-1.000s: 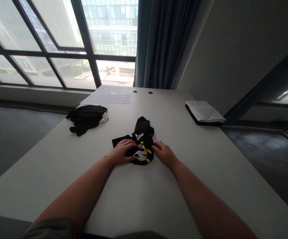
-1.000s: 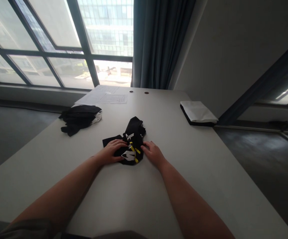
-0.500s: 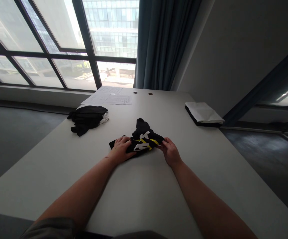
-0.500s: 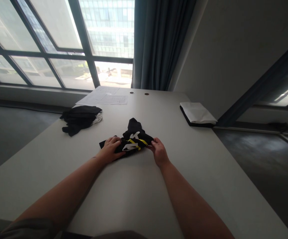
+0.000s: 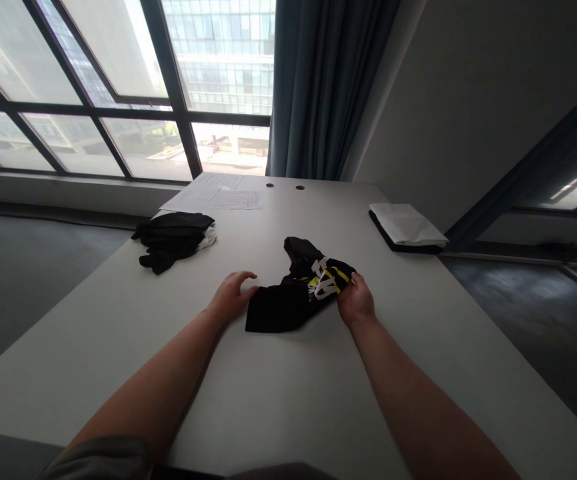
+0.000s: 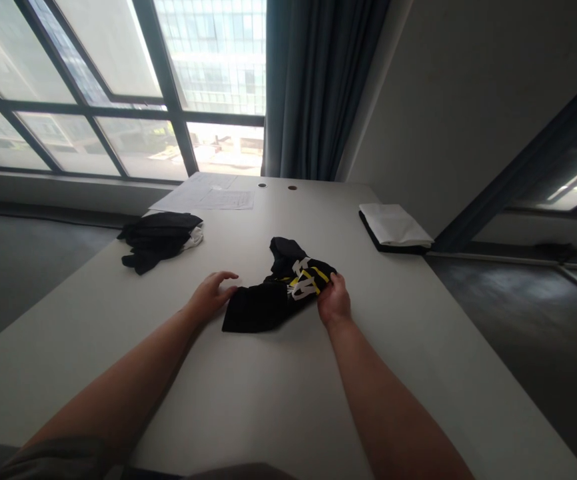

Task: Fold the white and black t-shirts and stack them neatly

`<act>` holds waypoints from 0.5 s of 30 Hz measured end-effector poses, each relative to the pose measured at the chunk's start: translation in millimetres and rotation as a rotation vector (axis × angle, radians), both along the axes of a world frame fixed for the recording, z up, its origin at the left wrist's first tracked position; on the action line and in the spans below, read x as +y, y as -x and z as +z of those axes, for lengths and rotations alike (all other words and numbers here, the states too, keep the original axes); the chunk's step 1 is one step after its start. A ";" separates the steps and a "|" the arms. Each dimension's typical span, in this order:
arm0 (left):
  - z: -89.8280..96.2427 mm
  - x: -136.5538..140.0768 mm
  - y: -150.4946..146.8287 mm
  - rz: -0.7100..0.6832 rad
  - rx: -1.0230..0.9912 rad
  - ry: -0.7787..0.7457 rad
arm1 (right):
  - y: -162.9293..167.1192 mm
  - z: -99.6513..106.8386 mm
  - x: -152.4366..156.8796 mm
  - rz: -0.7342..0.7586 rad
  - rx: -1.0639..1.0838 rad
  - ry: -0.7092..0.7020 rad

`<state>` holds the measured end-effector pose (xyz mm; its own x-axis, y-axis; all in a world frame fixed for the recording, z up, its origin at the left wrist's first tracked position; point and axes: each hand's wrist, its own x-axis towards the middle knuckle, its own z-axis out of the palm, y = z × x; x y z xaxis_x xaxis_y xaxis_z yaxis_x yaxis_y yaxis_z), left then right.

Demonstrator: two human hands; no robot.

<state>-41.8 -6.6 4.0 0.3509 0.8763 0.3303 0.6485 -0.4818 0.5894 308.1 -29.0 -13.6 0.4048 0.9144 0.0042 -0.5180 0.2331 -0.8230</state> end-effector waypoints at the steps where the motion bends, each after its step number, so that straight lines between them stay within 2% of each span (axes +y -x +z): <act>1: 0.9 -2.5 -2.2 -0.088 0.042 0.011 | 3.6 0.9 -2.5 0.020 -0.078 0.007; 4: 4.0 -10.7 -9.1 -0.332 0.192 0.053 | 17.3 2.5 -12.7 0.226 -0.384 0.065; 6: 5.8 -14.5 -12.8 -0.416 0.250 0.060 | 26.5 4.0 -20.0 0.387 -0.578 0.072; 9: 8.5 -16.4 -15.7 -0.512 0.264 0.066 | 36.9 9.3 -29.2 0.514 -0.697 0.037; 12: 13.2 -17.2 -16.6 -0.544 0.226 0.099 | 40.4 15.4 -34.3 0.512 -0.664 0.034; 15: 20.5 -20.6 -18.6 -0.495 0.224 0.109 | 37.3 14.3 -30.7 0.363 -0.518 0.050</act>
